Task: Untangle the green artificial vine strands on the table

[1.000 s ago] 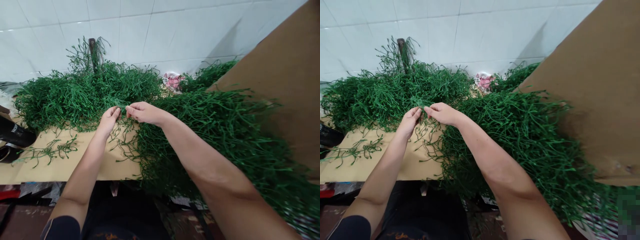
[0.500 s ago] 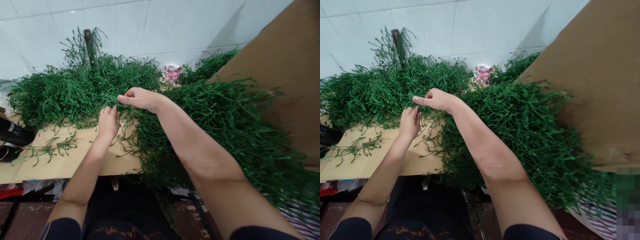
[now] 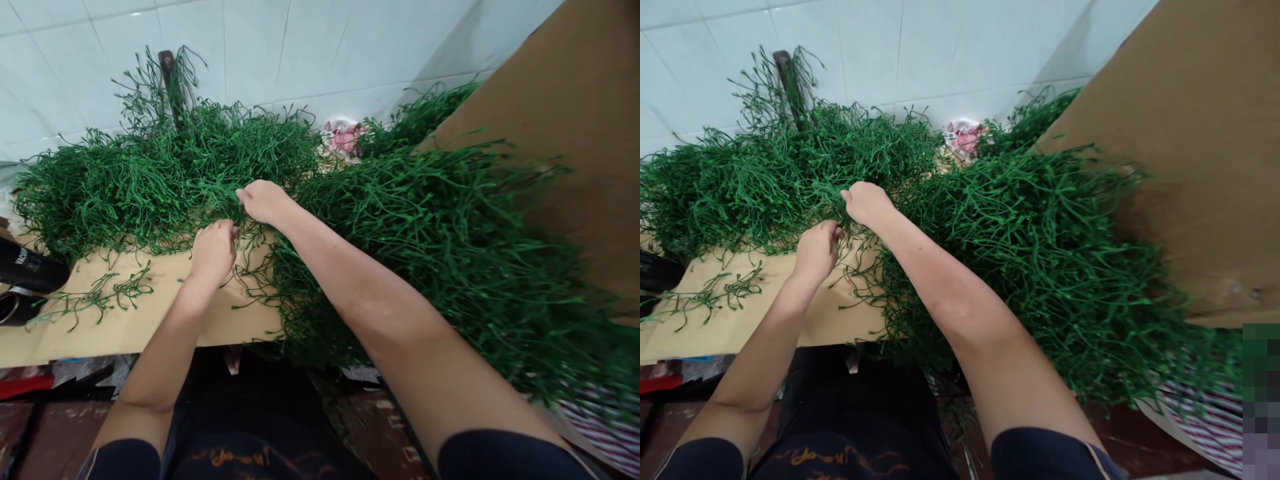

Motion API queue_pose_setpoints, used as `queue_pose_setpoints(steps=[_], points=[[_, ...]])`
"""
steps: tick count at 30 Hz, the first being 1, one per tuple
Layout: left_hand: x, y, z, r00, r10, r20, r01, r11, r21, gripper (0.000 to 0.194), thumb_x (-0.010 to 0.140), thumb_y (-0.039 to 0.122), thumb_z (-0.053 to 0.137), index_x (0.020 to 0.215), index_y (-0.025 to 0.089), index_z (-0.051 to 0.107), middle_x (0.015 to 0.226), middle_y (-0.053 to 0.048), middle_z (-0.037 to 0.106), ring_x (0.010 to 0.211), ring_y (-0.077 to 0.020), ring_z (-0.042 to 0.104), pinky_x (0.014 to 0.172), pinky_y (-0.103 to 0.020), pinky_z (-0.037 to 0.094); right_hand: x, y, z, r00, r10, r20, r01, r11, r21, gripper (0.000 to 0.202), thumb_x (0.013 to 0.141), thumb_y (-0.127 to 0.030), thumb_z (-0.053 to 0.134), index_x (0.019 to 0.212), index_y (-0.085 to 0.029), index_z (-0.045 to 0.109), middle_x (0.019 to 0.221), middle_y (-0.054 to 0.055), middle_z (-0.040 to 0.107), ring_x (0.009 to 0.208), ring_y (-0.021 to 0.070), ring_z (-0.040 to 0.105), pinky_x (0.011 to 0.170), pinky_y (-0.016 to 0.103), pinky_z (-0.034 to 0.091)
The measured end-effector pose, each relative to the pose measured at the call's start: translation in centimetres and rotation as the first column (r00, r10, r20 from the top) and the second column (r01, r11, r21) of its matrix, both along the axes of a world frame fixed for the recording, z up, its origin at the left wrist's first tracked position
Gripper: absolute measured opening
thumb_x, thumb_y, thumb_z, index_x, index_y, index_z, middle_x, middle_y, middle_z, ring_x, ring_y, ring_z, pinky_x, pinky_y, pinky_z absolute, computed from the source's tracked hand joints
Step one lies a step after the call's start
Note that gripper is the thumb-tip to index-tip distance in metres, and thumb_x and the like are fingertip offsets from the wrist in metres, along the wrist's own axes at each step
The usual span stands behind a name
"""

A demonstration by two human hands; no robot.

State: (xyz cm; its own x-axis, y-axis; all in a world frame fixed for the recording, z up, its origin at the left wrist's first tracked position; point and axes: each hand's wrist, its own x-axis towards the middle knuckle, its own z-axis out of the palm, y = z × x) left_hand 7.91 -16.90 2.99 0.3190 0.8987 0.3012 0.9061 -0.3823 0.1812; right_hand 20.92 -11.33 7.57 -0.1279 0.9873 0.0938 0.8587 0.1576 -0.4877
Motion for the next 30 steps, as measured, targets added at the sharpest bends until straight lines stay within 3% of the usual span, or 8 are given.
queue_pose_setpoints(steps=[3, 8, 11, 16, 20, 24, 30], points=[[-0.2, -0.4, -0.2, 1.0, 0.009, -0.007, -0.009, 0.998, -0.054, 0.027, 0.089, 0.021, 0.033, 0.085, 0.016, 0.059, 0.086, -0.011, 0.066, 0.084, -0.0236, 0.061, 0.073, -0.033, 0.042, 0.8, 0.1, 0.0, 0.998, -0.017, -0.053, 0.016, 1.0, -0.008, 0.037, 0.09, -0.03, 0.036, 0.059, -0.015, 0.051, 0.061, 0.007, 0.052, 0.062, 0.0145, 0.049, 0.067, 0.03, 0.036], [0.1, -0.3, -0.7, 1.0, 0.017, -0.015, -0.017, 1.0, 0.007, 0.029, 0.09, 0.022, 0.032, 0.092, 0.013, 0.059, 0.094, -0.013, 0.064, 0.091, -0.0254, 0.06, 0.077, -0.034, 0.043, 0.7, -0.8, 0.3, 0.996, 0.081, 0.04, -0.072, 0.978, -0.194, 0.048, 0.08, -0.057, 0.047, 0.054, -0.016, 0.05, 0.053, 0.005, 0.05, 0.052, 0.0126, 0.044, 0.059, 0.029, 0.033], [0.3, -0.4, -0.7, 1.0, -0.007, -0.019, 0.007, 1.0, 0.008, 0.03, 0.091, 0.024, 0.032, 0.091, 0.013, 0.06, 0.093, -0.013, 0.064, 0.091, -0.0255, 0.06, 0.078, -0.034, 0.043, 0.0, -0.7, 0.0, 0.989, 0.133, 0.063, -0.118, 0.974, -0.195, 0.037, 0.083, -0.044, 0.049, 0.061, -0.015, 0.055, 0.058, 0.005, 0.053, 0.055, 0.0116, 0.045, 0.059, 0.027, 0.033], [0.2, -0.9, -0.7, 0.999, 0.026, 0.02, -0.025, 0.999, -0.032, 0.029, 0.089, 0.02, 0.031, 0.088, 0.013, 0.06, 0.09, -0.013, 0.066, 0.089, -0.0242, 0.061, 0.076, -0.032, 0.043, -0.9, 0.0, -0.7, 0.983, 0.13, 0.133, -0.12, 0.99, -0.08, 0.029, 0.086, -0.026, 0.041, 0.078, -0.011, 0.065, 0.076, 0.009, 0.063, 0.073, 0.0151, 0.056, 0.067, 0.025, 0.036], [0.0, -0.8, -0.5, 0.994, 0.086, 0.059, -0.082, 0.994, -0.075, 0.03, 0.089, 0.021, 0.03, 0.084, 0.016, 0.059, 0.087, -0.012, 0.067, 0.086, -0.0243, 0.062, 0.072, -0.032, 0.042, -1.5, 0.0, -1.1, 0.984, 0.079, 0.157, -0.088, 0.995, 0.055, 0.033, 0.087, -0.026, 0.039, 0.082, -0.01, 0.067, 0.085, 0.011, 0.066, 0.085, 0.0196, 0.059, 0.072, 0.028, 0.037], [0.0, -0.5, 0.0, 0.978, 0.175, 0.11, -0.163, 0.98, -0.116, 0.03, 0.089, 0.022, 0.029, 0.083, 0.016, 0.058, 0.087, -0.012, 0.067, 0.083, -0.0244, 0.062, 0.068, -0.031, 0.039, -2.4, 0.7, -1.4, 0.998, 0.017, 0.065, -0.023, 0.996, 0.081, 0.035, 0.089, -0.028, 0.037, 0.083, -0.01, 0.067, 0.085, 0.009, 0.066, 0.081, 0.016, 0.058, 0.07, 0.025, 0.037], [-0.1, -0.9, 0.4, 0.956, 0.163, 0.245, -0.141, 0.985, -0.103, 0.028, 0.089, 0.022, 0.029, 0.072, 0.019, 0.052, 0.073, -0.006, 0.062, 0.071, -0.019, 0.057, 0.063, -0.028, 0.034, -3.0, 2.8, -1.2, 0.996, -0.088, 0.027, 0.083, 0.983, 0.166, 0.036, 0.09, -0.026, 0.034, 0.087, -0.009, 0.066, 0.09, 0.012, 0.065, 0.084, 0.0182, 0.057, 0.074, 0.027, 0.038]])
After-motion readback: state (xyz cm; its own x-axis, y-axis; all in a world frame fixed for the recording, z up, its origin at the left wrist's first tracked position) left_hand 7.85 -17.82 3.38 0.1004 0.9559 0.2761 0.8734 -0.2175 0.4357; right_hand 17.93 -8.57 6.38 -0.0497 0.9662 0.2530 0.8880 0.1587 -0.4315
